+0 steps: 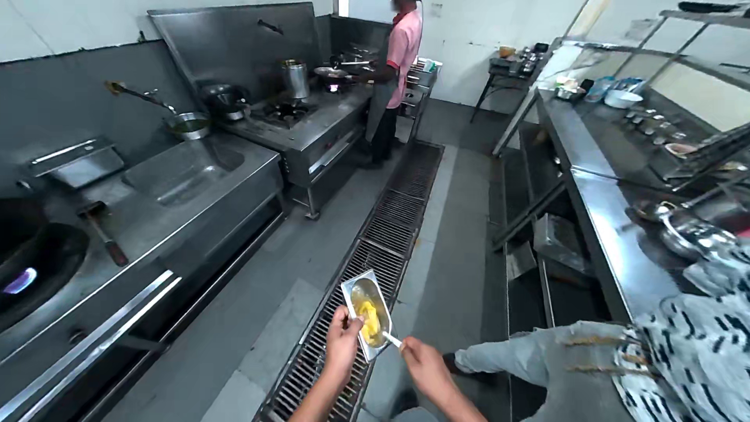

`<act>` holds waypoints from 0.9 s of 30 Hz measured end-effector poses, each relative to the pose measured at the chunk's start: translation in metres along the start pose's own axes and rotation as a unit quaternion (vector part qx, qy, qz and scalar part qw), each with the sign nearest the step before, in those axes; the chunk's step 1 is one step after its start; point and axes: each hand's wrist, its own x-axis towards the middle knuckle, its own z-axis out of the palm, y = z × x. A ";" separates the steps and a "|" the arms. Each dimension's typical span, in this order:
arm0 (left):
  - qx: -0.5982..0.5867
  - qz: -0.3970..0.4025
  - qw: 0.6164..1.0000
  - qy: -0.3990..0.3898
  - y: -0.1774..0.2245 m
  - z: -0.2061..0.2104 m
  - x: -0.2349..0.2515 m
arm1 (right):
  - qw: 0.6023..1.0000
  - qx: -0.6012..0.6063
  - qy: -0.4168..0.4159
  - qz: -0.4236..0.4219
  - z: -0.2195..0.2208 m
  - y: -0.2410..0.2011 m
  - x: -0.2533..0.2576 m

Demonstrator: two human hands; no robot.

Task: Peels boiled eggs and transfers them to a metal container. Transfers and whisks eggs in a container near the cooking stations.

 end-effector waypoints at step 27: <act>-0.051 0.034 0.996 0.061 0.024 0.185 0.346 | 0.995 -0.001 0.012 -0.098 -0.208 0.013 0.357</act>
